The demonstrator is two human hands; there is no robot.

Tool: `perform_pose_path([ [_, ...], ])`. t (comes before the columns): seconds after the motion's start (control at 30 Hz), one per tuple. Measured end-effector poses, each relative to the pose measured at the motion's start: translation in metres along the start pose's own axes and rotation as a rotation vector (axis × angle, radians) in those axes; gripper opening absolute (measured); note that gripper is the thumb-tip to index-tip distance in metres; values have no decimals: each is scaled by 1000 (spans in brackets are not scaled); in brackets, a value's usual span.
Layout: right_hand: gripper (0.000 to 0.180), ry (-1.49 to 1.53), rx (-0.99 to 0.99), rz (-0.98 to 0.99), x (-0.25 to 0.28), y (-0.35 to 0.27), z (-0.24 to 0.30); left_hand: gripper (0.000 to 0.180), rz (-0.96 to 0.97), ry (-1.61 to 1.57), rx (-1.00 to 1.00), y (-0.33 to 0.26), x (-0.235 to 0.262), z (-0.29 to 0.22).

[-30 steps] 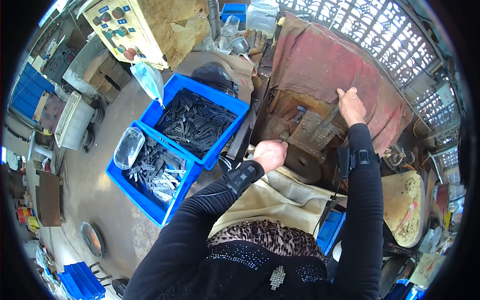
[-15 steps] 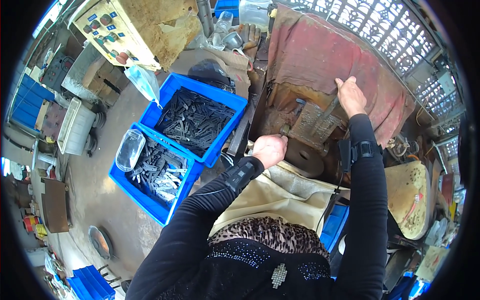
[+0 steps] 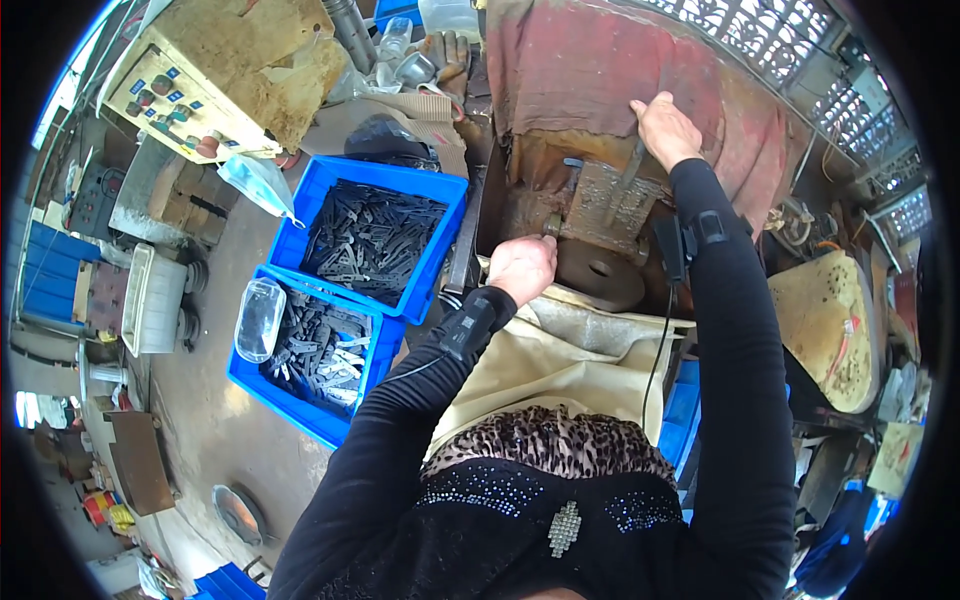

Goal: Assembling small metal components into a jig and using a manual press.

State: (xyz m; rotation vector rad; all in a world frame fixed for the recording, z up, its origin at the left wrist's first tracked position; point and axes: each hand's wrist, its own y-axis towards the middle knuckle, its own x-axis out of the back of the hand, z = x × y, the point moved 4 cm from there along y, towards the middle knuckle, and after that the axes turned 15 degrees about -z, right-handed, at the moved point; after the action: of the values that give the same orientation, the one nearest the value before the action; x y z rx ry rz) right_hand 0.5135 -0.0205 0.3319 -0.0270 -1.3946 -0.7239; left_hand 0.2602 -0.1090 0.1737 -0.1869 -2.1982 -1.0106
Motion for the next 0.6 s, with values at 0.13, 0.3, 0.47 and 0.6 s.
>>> perform_pose_path([
  [0.13,56,18,30,25,-8,-3,11,8,17,-3,3,-5,11,3],
  [0.3,64,25,82,-5,-21,15,-23,13,-75,-215,52,3,35,5],
  [0.47,65,-51,94,-30,-18,13,-9,21,-543,-5,203,-21,123,105],
  [0.6,67,-112,133,-45,-22,20,-11,19,-325,280,433,-90,152,220],
])
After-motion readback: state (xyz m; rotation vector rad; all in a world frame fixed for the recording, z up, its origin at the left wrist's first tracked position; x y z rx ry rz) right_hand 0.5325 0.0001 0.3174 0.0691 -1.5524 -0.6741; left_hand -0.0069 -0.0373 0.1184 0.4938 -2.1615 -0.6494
